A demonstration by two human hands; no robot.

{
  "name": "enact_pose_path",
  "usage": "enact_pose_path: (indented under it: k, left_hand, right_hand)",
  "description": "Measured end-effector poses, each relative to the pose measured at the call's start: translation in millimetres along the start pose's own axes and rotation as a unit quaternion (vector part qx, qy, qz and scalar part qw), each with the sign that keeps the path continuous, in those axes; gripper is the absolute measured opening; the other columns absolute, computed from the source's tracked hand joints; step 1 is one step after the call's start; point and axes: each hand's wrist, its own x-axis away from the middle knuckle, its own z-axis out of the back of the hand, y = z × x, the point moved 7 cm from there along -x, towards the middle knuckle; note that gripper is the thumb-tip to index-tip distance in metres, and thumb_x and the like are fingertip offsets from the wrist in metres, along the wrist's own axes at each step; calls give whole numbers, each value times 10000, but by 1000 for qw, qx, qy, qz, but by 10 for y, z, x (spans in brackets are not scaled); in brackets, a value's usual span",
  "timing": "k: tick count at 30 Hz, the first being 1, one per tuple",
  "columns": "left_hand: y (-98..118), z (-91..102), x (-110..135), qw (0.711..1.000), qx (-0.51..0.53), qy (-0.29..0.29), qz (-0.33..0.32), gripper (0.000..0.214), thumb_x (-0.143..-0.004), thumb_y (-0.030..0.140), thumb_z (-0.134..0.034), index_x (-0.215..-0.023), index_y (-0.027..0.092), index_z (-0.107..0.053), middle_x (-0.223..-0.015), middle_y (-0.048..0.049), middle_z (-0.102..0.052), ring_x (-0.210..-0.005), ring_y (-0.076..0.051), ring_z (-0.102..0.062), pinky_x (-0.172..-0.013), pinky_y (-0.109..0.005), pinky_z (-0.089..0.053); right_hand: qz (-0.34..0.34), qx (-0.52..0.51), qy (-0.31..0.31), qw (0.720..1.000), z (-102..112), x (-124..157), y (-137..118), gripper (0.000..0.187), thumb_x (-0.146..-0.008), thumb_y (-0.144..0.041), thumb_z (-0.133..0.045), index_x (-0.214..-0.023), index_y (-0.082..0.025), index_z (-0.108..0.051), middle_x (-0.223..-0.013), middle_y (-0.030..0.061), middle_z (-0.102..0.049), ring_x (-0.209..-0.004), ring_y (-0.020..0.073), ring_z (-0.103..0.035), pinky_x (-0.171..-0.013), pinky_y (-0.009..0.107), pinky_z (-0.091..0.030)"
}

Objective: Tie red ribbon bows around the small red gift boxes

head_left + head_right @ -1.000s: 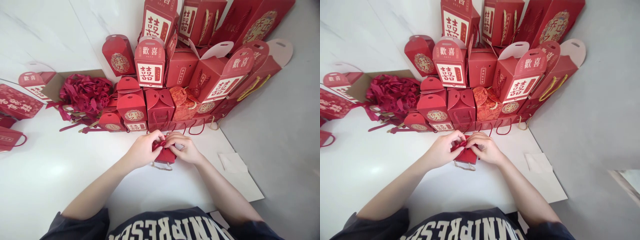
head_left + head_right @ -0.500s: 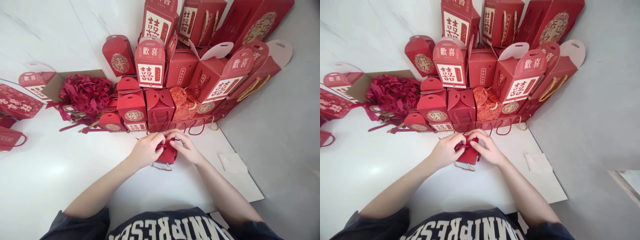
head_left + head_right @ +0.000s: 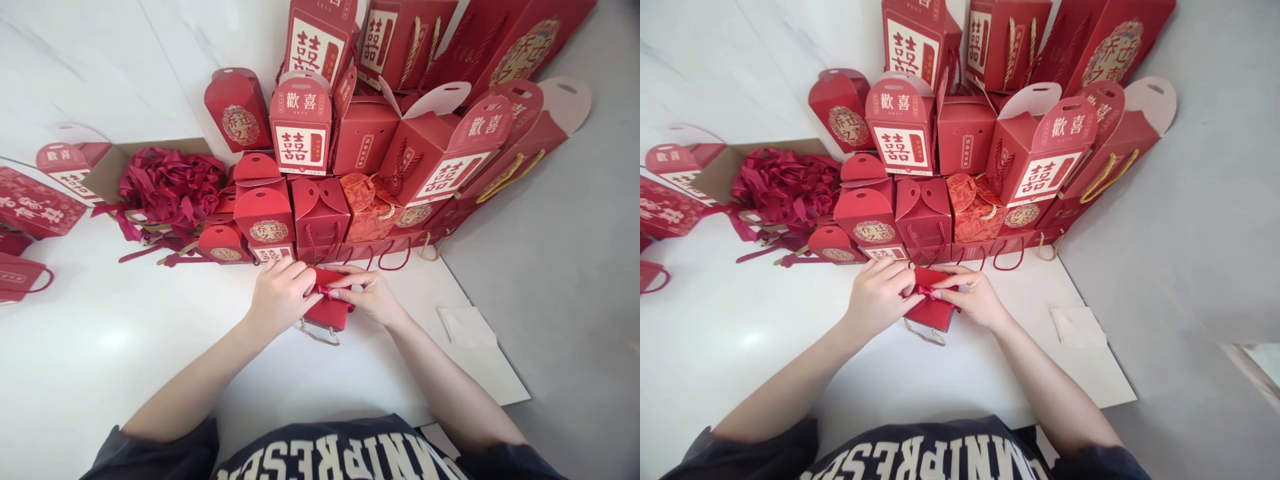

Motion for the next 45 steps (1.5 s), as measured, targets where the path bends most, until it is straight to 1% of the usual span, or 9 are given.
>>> enact_pose_path:
  k: [3, 6, 11, 16, 23, 35, 38, 42, 45]
  left_hand:
    - [1, 13, -8, 1000, -6, -15, 8, 292, -822, 226, -600, -567, 179, -467, -584, -9, -552, -660, -177, -474, -636, -335, -342]
    - [-67, -45, -29, 990, 81, -98, 66, 257, -824, 249, -606, -594, 172, -518, -595, -2, -579, -672, -167, -495, -657, -310, -371]
    - [-167, -140, -9, 911, 294, -240, 162, 224, -875, 358, -566, -753, 180, -626, -703, 20, -627, -671, -125, -539, -626, -251, -383]
    - [-281, -219, 31, 855, 386, -245, 244, 286, -905, 408, -525, -813, 178, -667, -723, 25, -628, -639, -101, -519, -579, -224, -360]
    - [-344, -219, 39, 844, 398, -285, 220, 241, -841, 386, -607, -781, 162, -672, -727, 8, -634, -654, -109, -520, -589, -220, -374]
    - [-516, -174, 57, 873, 315, -307, 211, 165, -803, 285, -611, -699, 158, -627, -637, 30, -601, -595, -94, -510, -584, -214, -381]
    - [-541, -170, 58, 884, 295, -292, 214, 107, -801, 262, -609, -768, 167, -645, -652, 32, -569, -602, -98, -495, -579, -215, -380]
    - [-451, -106, 5, 888, 337, -278, 139, 209, -839, 186, -556, -976, 214, -711, -807, 4, -536, -716, -108, -522, -630, -210, -404]
    - [-268, -49, 22, 853, 390, -346, 26, 307, -828, 84, -528, -872, 262, -774, -845, -4, -525, -763, -97, -535, -701, -199, -419]
  right_hand:
    - [32, 17, 23, 999, 0, 17, -60, 124, -780, -278, -756, -899, -299, -784, -1201, 35, -683, -1140, 223, -620, -1028, 392, -458]
    - [37, 20, 23, 999, -9, 20, -89, 90, -794, -256, -741, -871, -283, -778, -1181, 41, -693, -1132, 221, -625, -1031, 398, -450]
    - [34, 32, 11, 999, -2, 17, -101, 46, -809, -248, -720, -841, -252, -752, -1208, 54, -679, -1143, 222, -619, -1033, 402, -441]
    - [43, 63, -2, 997, 0, 25, -125, 32, -824, -258, -694, -828, -235, -717, -1235, 62, -658, -1159, 223, -603, -1044, 404, -414]
    - [20, 64, -17, 998, 26, 35, -148, 64, -856, -249, -639, -802, -216, -628, -1304, 77, -599, -1217, 235, -554, -1068, 429, -356]
    - [-4, 70, -20, 997, 185, 21, -103, 95, -799, -149, -617, -730, -204, -582, -1298, 84, -619, -1216, 245, -562, -1055, 433, -358]
    - [1, 70, -33, 997, 180, 17, -101, 97, -817, -167, -616, -740, -204, -571, -1286, 83, -619, -1203, 235, -567, -1050, 422, -362]
    - [-9, 53, -37, 998, 165, 17, -68, 79, -889, -300, -599, -911, -224, -596, -1310, 81, -585, -1206, 221, -555, -1036, 406, -376]
    - [-7, 41, -21, 999, 178, 18, -72, 172, -929, -372, -549, -1040, -252, -600, -1332, 76, -562, -1194, 215, -561, -1007, 393, -406]
